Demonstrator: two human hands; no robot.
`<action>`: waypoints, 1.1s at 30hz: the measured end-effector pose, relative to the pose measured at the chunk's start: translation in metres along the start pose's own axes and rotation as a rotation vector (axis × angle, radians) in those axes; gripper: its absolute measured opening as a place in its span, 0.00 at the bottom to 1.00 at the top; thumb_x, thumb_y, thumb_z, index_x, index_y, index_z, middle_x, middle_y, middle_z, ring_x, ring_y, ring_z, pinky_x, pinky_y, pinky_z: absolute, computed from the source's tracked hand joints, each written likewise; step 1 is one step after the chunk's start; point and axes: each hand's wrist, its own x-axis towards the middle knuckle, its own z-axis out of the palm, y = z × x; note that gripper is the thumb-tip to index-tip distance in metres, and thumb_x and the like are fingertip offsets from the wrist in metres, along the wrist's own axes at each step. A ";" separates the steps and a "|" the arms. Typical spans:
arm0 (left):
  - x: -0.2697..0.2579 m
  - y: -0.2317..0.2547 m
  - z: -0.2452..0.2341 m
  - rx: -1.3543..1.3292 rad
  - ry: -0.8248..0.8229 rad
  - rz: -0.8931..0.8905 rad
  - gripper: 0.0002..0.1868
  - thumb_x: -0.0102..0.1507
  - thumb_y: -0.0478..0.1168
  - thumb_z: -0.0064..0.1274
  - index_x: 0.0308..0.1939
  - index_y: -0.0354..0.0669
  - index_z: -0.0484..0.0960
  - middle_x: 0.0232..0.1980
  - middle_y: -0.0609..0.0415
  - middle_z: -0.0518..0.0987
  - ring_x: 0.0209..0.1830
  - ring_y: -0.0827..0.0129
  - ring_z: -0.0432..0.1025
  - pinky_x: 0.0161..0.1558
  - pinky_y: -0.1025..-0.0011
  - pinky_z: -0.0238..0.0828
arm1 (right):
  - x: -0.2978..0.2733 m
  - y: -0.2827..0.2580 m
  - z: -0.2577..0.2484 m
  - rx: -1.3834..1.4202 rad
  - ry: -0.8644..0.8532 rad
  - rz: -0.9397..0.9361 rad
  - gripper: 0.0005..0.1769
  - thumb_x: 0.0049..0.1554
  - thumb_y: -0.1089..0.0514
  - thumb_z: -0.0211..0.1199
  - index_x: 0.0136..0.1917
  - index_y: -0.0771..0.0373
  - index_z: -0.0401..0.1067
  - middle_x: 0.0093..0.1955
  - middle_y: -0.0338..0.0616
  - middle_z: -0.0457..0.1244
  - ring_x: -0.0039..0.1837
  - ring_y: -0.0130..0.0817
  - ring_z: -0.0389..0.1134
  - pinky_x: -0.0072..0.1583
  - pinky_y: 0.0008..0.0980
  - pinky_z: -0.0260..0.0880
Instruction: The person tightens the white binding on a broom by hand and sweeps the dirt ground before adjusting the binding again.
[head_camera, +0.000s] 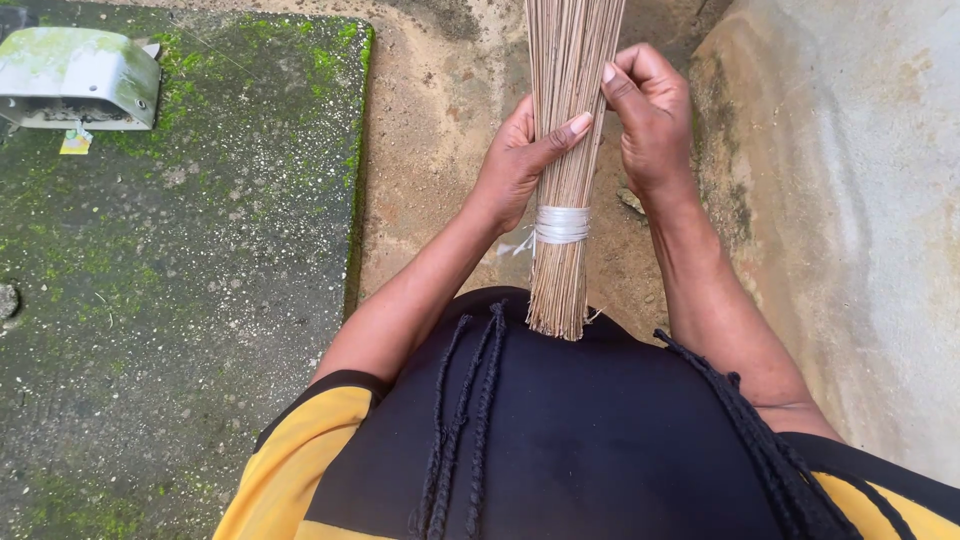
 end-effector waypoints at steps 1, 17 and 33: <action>0.000 0.002 0.000 0.000 0.000 -0.001 0.23 0.68 0.41 0.60 0.63 0.36 0.71 0.49 0.54 0.81 0.45 0.75 0.77 0.47 0.70 0.79 | -0.002 -0.003 0.001 0.000 0.000 0.000 0.11 0.71 0.57 0.60 0.45 0.58 0.68 0.40 0.31 0.61 0.43 0.20 0.58 0.50 0.24 0.62; 0.010 0.039 -0.026 -0.116 -0.004 0.186 0.19 0.71 0.41 0.55 0.63 0.40 0.69 0.48 0.43 0.83 0.46 0.60 0.82 0.48 0.60 0.86 | -0.060 -0.012 0.021 -0.136 -0.260 0.269 0.24 0.60 0.43 0.67 0.60 0.62 0.71 0.54 0.39 0.67 0.55 0.27 0.69 0.59 0.31 0.75; 0.002 0.048 -0.007 -0.197 0.074 0.155 0.21 0.63 0.25 0.57 0.58 0.32 0.70 0.40 0.49 0.78 0.32 0.64 0.78 0.37 0.67 0.79 | -0.056 -0.045 0.055 -0.540 -0.325 0.132 0.24 0.60 0.45 0.68 0.58 0.66 0.70 0.49 0.46 0.70 0.52 0.32 0.73 0.55 0.35 0.72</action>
